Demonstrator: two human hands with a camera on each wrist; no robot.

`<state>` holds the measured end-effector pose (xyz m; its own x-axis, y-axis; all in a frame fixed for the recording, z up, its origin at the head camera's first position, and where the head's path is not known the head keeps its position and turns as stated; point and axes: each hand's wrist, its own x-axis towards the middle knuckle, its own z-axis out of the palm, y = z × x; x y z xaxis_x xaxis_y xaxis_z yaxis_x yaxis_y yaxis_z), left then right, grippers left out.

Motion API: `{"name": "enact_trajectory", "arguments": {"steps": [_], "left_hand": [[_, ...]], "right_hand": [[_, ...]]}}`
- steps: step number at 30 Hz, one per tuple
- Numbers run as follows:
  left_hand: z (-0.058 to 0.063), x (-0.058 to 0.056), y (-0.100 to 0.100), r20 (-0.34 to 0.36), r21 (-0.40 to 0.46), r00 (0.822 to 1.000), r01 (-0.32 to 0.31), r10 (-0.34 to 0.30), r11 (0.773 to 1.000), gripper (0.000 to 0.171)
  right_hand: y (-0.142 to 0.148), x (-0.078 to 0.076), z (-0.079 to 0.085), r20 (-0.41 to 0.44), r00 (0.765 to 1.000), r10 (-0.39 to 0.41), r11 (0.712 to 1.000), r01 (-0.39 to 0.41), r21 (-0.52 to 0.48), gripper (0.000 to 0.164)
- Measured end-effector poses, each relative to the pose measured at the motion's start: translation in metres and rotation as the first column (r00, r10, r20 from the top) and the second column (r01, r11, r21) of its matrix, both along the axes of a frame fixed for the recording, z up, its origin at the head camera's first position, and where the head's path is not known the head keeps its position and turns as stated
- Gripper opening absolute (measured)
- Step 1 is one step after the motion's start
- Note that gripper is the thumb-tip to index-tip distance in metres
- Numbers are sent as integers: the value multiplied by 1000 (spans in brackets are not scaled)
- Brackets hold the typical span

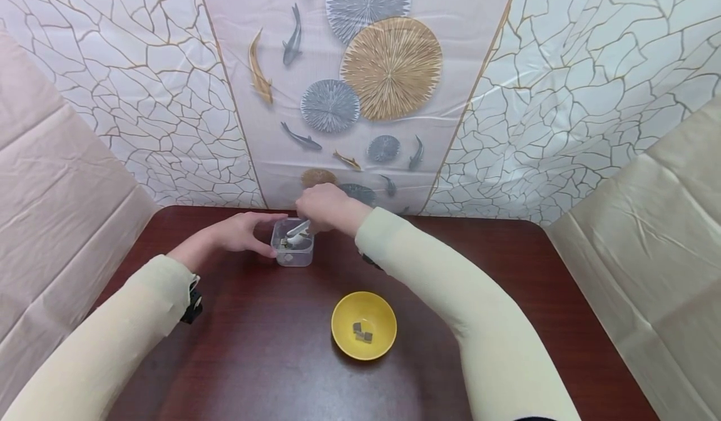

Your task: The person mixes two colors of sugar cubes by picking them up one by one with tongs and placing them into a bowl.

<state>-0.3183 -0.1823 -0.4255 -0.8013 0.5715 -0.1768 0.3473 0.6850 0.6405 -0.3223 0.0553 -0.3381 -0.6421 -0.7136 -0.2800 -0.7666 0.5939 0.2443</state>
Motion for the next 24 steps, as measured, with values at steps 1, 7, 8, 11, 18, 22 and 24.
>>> {"name": "enact_trajectory", "arguments": {"steps": [1,7,8,11,18,22,24], "left_hand": [[0,0,0,6,3,1000,-3,3,1000,89],[0,2,2,25,18,1000,-14,14,1000,88],[0,2,2,28,19,999,-15,15,1000,88],[1,2,2,45,22,999,-24,23,999,88],[1,2,1,54,28,998,-27,26,999,90],[1,1,2,54,34,998,-24,22,999,89],[1,2,2,52,36,998,-22,20,999,89]], "right_hand": [[3,1,2,2,1000,-2,1000,2,-13,7],[21,3,11,28,1000,9,995,-6,-102,11],[23,3,12,31,999,17,993,-13,-115,11],[30,4,16,36,998,46,987,-40,-154,7],[44,8,19,17,994,105,967,-98,-237,3],[54,15,25,17,992,127,950,-116,-289,7],[60,20,28,21,991,129,943,-116,-313,13]]}}
